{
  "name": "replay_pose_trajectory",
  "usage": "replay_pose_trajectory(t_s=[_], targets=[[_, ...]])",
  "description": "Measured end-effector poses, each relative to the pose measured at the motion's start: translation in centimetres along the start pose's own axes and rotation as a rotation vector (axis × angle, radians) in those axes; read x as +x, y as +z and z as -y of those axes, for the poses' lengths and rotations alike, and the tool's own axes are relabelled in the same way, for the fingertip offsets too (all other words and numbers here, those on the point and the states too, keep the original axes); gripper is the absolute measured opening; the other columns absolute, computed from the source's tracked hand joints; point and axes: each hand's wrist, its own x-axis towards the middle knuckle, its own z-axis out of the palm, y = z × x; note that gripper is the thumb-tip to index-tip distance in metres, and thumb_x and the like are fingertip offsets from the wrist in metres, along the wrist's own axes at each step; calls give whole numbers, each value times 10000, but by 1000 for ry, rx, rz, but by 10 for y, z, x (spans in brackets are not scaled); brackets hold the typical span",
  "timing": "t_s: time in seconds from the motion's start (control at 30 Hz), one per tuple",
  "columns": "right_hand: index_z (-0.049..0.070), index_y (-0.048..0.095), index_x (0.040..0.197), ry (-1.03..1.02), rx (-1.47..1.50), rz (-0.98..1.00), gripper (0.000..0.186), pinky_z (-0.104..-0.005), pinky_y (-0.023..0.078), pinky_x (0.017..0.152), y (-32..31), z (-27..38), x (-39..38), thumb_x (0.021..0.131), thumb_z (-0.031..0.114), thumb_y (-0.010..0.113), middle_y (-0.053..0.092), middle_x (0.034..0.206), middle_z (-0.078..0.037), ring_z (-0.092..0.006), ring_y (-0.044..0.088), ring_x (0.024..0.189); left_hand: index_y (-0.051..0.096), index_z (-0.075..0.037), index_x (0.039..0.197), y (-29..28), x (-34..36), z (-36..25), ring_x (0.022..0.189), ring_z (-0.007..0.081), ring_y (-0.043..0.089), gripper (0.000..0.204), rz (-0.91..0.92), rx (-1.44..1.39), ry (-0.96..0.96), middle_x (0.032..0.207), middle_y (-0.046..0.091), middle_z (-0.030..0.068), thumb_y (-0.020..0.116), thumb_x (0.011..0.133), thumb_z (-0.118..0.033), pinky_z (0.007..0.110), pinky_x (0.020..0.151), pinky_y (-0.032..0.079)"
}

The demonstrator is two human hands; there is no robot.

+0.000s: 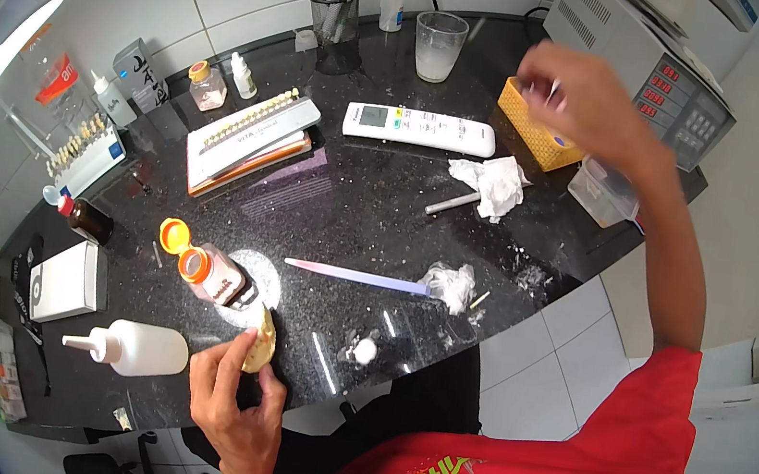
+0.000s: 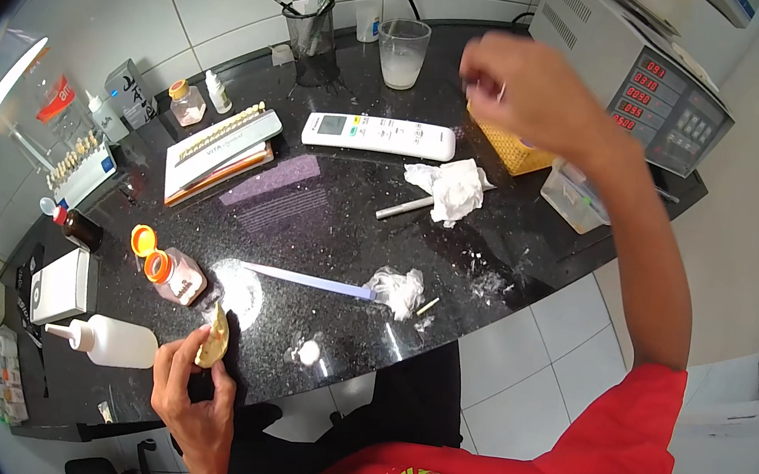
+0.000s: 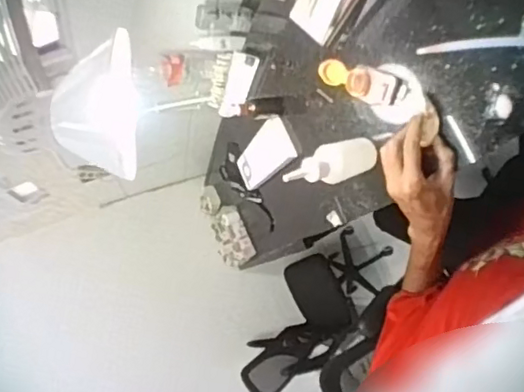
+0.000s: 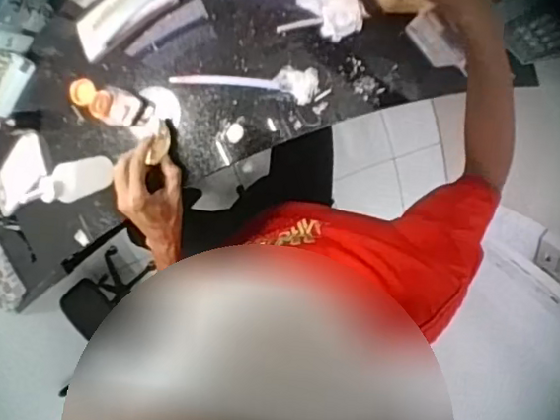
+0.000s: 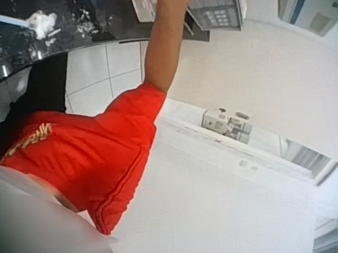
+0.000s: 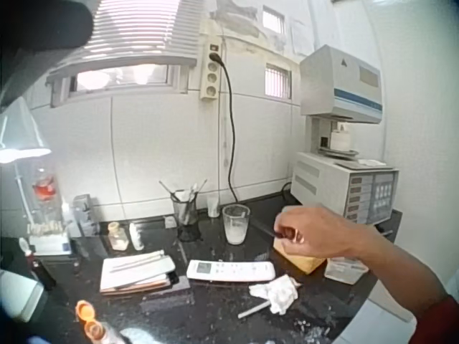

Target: Applying and layering porcelain material onto a dental crown using a fine brush in a laboratory setting.

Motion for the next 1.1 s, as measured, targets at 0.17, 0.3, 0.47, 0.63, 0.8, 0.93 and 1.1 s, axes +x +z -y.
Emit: replay_pose_trajectory(t_s=[0.17,0.3,0.47,0.63,0.8,0.93,1.1], targets=[[31,594,885,-21,58,-349,83,-243,492,644,-19,-31,58,853,105,614,603,784,-35,-108,597,707,635,-12,1064,3,4,-3,839,265,613,407,17,-1,-15,944,596,139,624,667,77,327,728,495],[-16,698,908,280,162,-175,293,-330,482,599,24,-57,119,768,240,724,673,712,-128,-177,613,622,651,5,945,-12,9,-11,772,295,617,230,-10,66,27,912,629,159,731,770,-120,368,705,515],[-28,692,810,262,130,24,314,-324,486,604,79,-87,132,733,271,750,665,679,-129,-176,620,626,666,-31,1025,-6,7,-10,823,317,629,312,10,26,-56,946,640,158,737,721,-34,381,741,520],[-37,683,836,305,73,-260,267,-276,474,588,-31,-22,89,788,225,707,663,721,-73,-140,594,622,572,45,1080,3,-1,-5,859,200,576,321,38,-53,-98,1002,593,128,649,777,-22,276,762,460],[25,637,922,291,195,-241,192,-241,477,607,-31,26,-26,825,184,681,645,751,-42,-84,591,657,592,31,1037,9,4,-8,793,218,605,305,-35,-20,-90,926,618,122,675,749,-24,288,670,477],[32,623,857,363,331,-221,90,-214,467,580,25,49,-109,809,83,681,633,750,-30,-64,585,648,592,34,1057,11,-2,-4,798,208,606,317,-49,-88,-126,923,616,117,659,749,-6,295,722,489],[22,637,872,436,437,-247,108,-227,470,569,41,52,-129,795,79,686,655,725,-46,-80,601,608,595,24,1082,7,-2,-13,783,163,593,313,-36,-133,-150,909,611,96,634,771,27,278,693,476]])
